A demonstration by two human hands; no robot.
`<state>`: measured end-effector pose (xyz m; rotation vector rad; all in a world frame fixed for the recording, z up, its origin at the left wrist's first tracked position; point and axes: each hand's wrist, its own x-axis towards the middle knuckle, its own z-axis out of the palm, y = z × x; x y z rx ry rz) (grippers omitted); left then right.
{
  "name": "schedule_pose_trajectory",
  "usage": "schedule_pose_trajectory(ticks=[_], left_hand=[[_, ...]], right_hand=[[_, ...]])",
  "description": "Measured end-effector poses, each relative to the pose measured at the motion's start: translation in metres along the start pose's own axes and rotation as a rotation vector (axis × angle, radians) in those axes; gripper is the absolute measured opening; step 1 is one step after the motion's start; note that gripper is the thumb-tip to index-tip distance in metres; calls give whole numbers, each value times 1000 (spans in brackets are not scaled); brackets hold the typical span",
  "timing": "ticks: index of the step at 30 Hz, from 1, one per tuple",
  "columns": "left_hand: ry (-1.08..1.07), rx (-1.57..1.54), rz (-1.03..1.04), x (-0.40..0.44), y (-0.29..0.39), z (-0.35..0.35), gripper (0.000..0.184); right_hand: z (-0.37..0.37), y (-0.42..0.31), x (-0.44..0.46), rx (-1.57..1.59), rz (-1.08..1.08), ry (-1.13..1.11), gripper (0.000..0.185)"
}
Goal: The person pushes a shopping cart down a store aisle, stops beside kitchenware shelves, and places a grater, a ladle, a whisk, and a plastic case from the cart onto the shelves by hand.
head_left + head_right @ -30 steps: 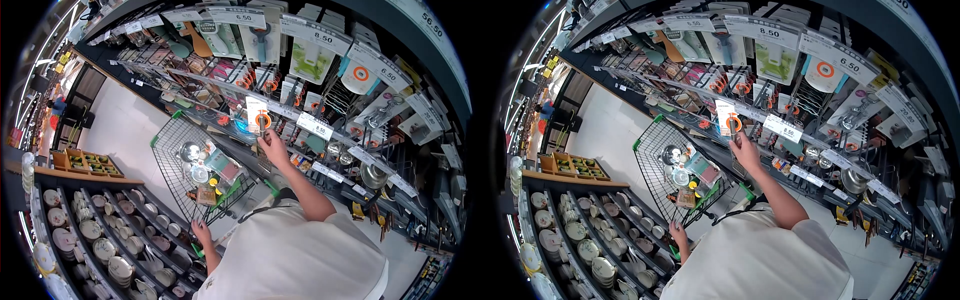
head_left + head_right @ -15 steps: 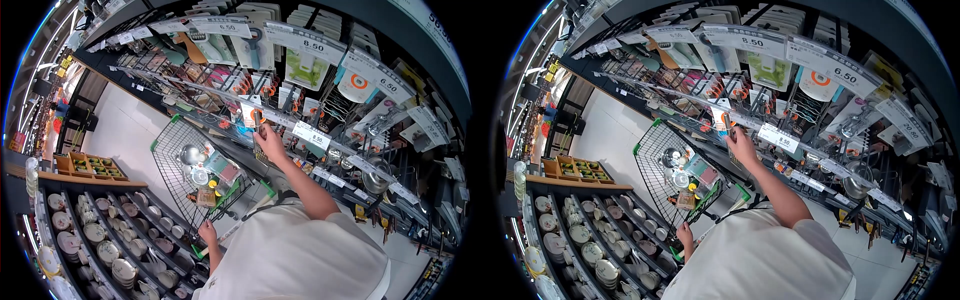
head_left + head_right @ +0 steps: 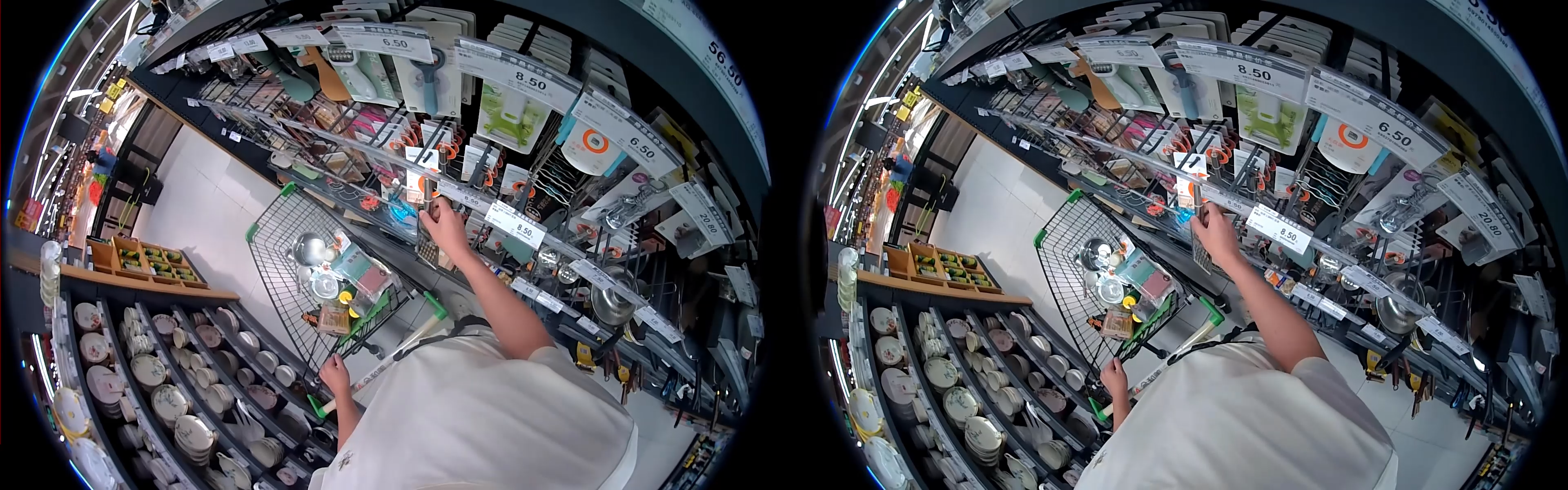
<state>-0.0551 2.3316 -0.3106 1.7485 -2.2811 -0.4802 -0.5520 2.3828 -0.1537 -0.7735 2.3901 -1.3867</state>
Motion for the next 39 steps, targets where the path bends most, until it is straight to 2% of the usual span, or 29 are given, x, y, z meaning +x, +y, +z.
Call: schedule_pose_trajectory(ticks=[3,7,10,15,19,22,26,30,31,34,37,39], left_hand=[[-10,7,-17,1,5,-4,30],[2,20,-27,1,5,-3,29],[14,31,-47,1,3,0,29],[12,52,-60,2,-4,5,29],[7,88,-74,1,0,1,29],[64,84,-36,-2,4,1,29],[25,61,-68,-1,1,2,29],[32,41,-69,-1,4,-1,29],[16,41,-88,-2,5,-2,29],[24,28,-98,-3,8,-4,29],[36,33,-93,-4,9,-5,29],[50,18,-82,-3,9,-5,28]], right_hand=[[0,4,13,-57,-58,87,37],[1,14,30,-105,34,28,39],[19,38,51,-111,-66,121,38],[19,33,69,-152,97,77,51],[27,39,81,-222,94,136,52],[22,32,78,-131,117,126,52],[17,27,80,-37,104,116,52],[21,28,86,-131,156,131,52],[19,21,83,-145,104,128,34],[27,45,98,-160,201,81,54],[29,57,98,-117,201,47,56],[37,67,91,-219,122,145,58]])
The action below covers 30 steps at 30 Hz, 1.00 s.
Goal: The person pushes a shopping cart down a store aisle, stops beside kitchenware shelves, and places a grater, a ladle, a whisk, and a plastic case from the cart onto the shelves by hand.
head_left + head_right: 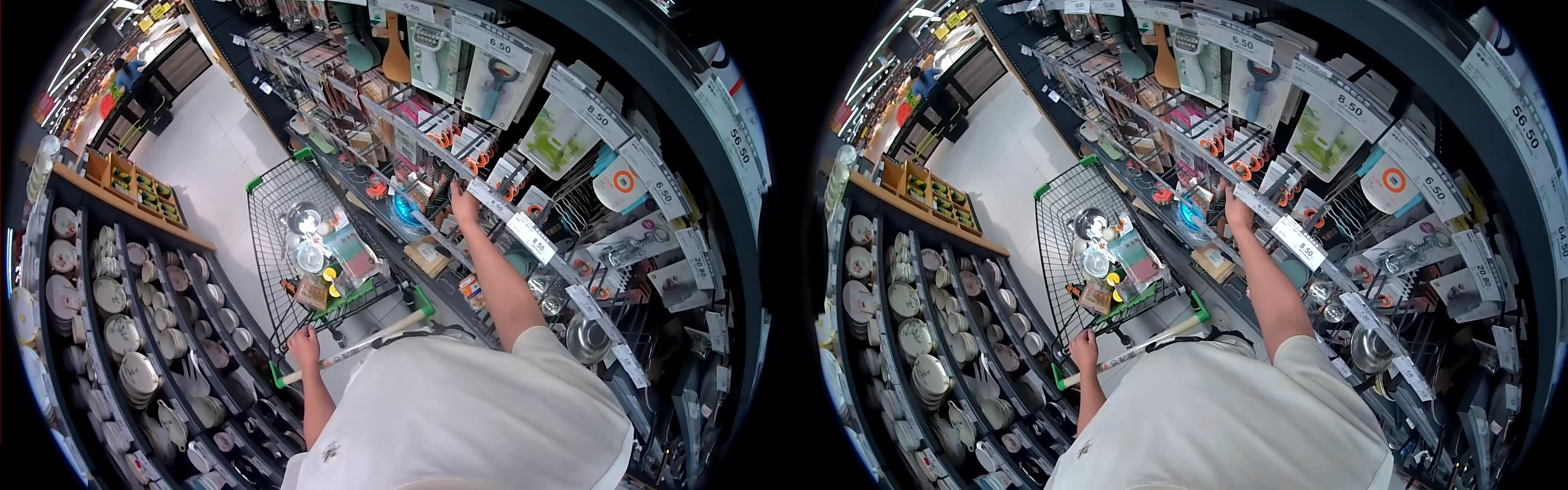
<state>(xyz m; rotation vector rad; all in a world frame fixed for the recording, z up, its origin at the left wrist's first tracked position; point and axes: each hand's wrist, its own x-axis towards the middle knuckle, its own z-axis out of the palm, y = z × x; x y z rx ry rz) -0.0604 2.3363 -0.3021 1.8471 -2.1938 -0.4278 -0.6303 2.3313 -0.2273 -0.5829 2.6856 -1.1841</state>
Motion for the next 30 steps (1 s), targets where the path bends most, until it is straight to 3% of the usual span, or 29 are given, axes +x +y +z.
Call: schedule_pose_trajectory(ticks=[2,5,6,7,9,11,13,18,21,22,30], left_hand=[[-17,-5,-16,0,-1,0,28],[45,0,-3,-3,9,-8,27],[46,-20,0,-3,8,-8,27],[48,-41,4,-2,6,-6,27],[39,-37,-20,-2,3,-3,27],[32,-52,-23,0,0,-1,27],[12,-62,-52,-1,3,-4,27],[19,-85,-69,-1,3,-4,28],[42,-89,-55,-2,2,-3,28],[27,-89,-64,-2,1,-3,27],[32,-105,-54,-7,7,-9,27]], right_hand=[[8,15,-7,-63,-65,23,67],[-12,-10,-44,53,69,-51,71],[-8,-4,-53,17,-76,11,73],[-22,-24,-71,65,0,-72,74],[-26,-31,-102,130,-83,-127,74],[-14,-21,-128,112,-322,-110,74],[-2,-15,-151,78,-387,-137,66],[25,18,-185,-61,-328,-789,59],[30,40,-211,-276,-539,-866,58],[23,36,-219,-410,-496,-887,53],[21,52,-223,-316,-516,-813,39]])
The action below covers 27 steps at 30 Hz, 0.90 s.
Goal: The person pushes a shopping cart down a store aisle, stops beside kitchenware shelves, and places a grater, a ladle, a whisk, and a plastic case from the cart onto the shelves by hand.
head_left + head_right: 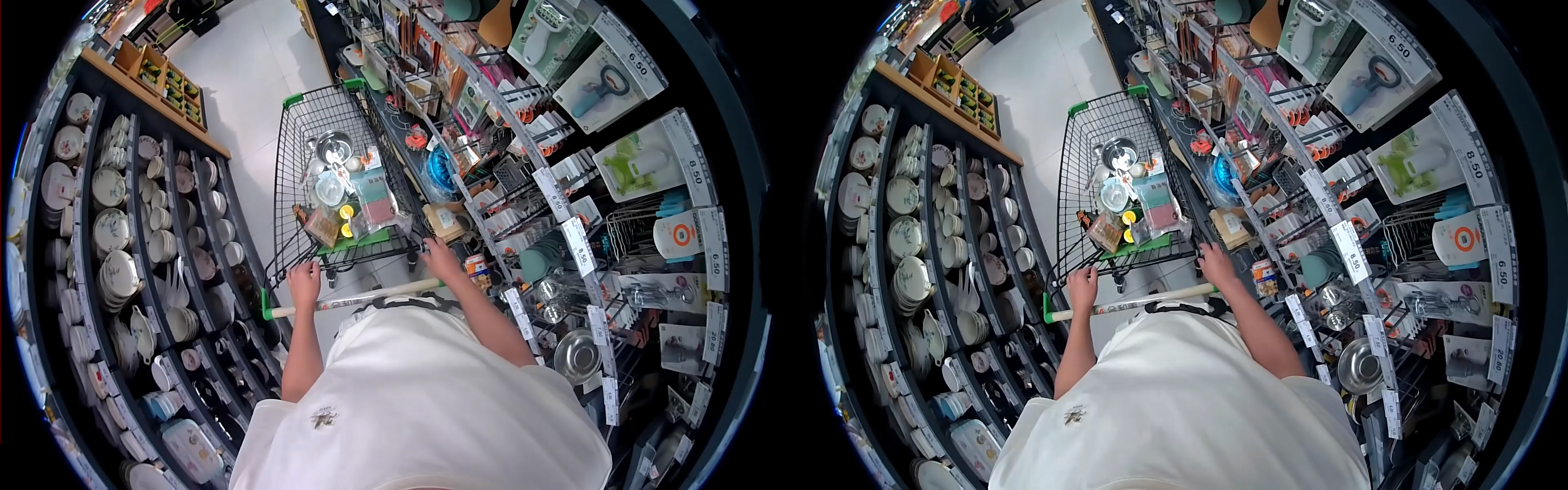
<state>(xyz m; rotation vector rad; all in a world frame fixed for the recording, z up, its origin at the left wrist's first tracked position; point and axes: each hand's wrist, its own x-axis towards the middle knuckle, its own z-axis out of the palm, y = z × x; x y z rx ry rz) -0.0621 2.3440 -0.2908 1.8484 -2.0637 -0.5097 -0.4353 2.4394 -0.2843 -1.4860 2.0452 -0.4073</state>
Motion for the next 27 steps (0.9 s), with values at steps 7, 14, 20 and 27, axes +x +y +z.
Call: schedule_pose_trajectory(ticks=[7,14,20,27], left_hand=[[40,-23,-4,-8,6,-5,26],[8,-43,-39,-11,12,-2,28],[40,-72,-36,-18,13,2,26],[47,-73,-32,-24,17,2,29]], right_hand=[[-3,3,-1,81,64,-8,35],[-10,7,2,71,49,8,35],[-12,15,3,90,15,4,36],[-15,22,4,77,22,-29,37]])
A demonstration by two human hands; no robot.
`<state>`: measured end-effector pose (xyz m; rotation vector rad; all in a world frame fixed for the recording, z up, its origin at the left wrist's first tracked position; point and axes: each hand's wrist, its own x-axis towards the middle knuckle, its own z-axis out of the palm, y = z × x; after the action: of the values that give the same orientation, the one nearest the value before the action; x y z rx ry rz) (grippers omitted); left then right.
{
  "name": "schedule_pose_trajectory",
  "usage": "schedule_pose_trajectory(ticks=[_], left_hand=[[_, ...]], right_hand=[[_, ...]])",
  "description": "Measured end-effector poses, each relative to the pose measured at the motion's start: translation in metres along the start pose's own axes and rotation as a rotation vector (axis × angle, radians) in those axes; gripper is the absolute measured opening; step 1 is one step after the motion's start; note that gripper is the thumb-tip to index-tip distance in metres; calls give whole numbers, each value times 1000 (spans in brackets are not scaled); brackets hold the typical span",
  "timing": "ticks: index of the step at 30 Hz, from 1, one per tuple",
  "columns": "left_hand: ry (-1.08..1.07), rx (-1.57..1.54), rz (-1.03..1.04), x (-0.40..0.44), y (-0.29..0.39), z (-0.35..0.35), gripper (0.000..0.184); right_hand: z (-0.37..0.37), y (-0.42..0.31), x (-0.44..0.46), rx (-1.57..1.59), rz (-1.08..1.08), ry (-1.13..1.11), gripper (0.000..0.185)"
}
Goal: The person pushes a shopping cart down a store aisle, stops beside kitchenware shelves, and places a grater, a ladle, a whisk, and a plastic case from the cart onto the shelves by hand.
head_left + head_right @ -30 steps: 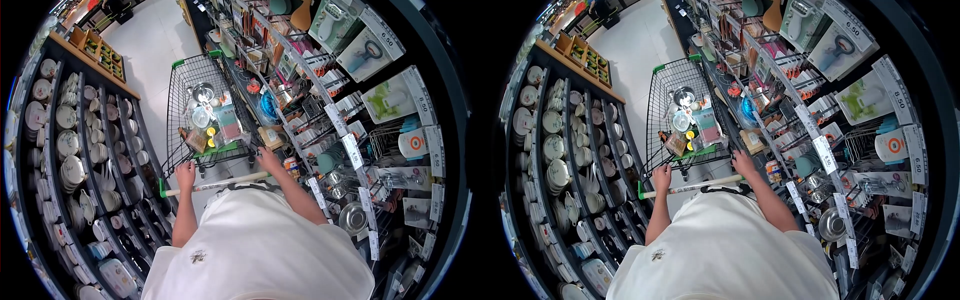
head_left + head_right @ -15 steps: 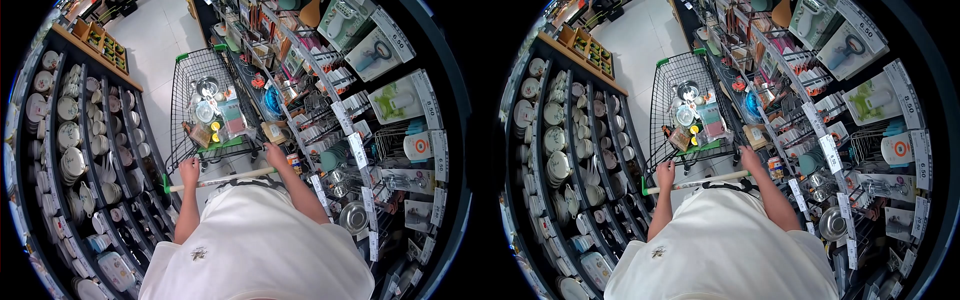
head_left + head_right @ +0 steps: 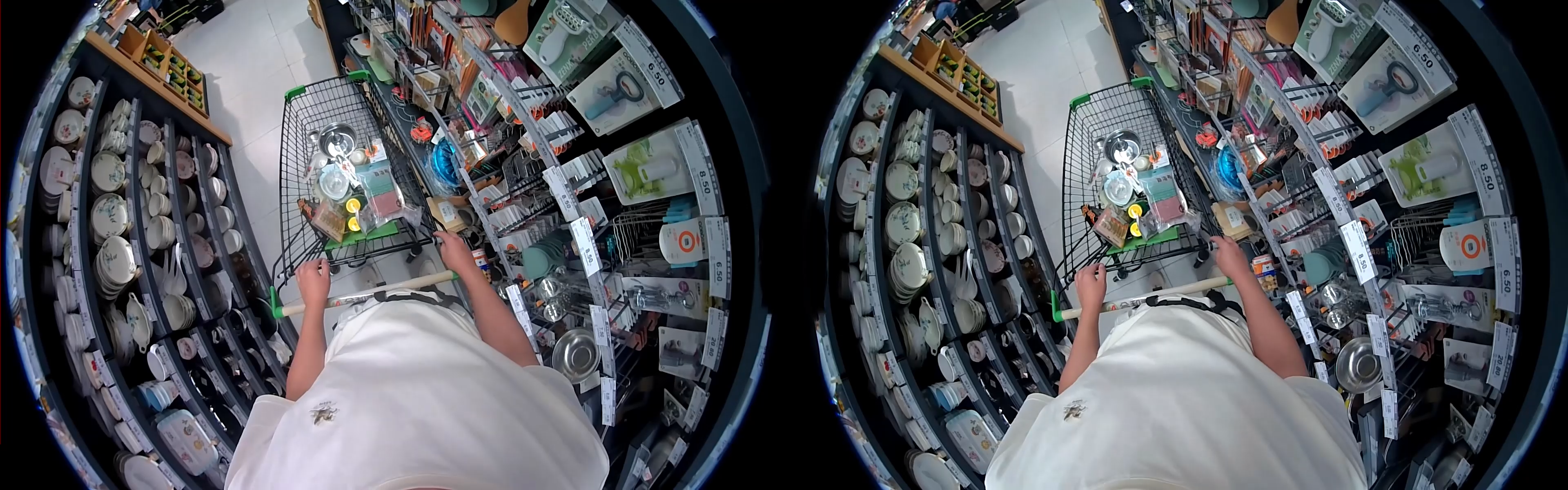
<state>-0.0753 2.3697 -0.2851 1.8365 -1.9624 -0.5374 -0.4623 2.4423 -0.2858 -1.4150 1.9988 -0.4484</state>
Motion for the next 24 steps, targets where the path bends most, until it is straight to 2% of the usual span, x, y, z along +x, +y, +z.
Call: schedule_pose_trajectory(ticks=[1,4,7,9,10,13,16,24], left_hand=[[2,6,14,1,-3,1,29],[-191,87,-58,16,-17,-4,30],[-242,-59,-167,39,-49,-4,35],[-204,-105,-159,49,-68,-4,34],[-228,-29,-184,48,-73,-4,34],[-259,234,-217,45,-76,-4,35],[-218,262,-197,42,-76,-3,38],[-198,205,-163,32,-77,-5,38]], right_hand=[[-2,-3,-1,-8,11,-9,37],[-8,-12,-5,-102,60,-27,38],[-2,-14,-10,-243,-193,199,31],[1,-13,-9,-327,-224,200,26],[3,-13,-9,-370,-239,200,24],[8,-18,-11,-373,-122,152,21],[10,-28,-15,-310,5,121,24],[11,-20,-19,-202,67,84,38]])
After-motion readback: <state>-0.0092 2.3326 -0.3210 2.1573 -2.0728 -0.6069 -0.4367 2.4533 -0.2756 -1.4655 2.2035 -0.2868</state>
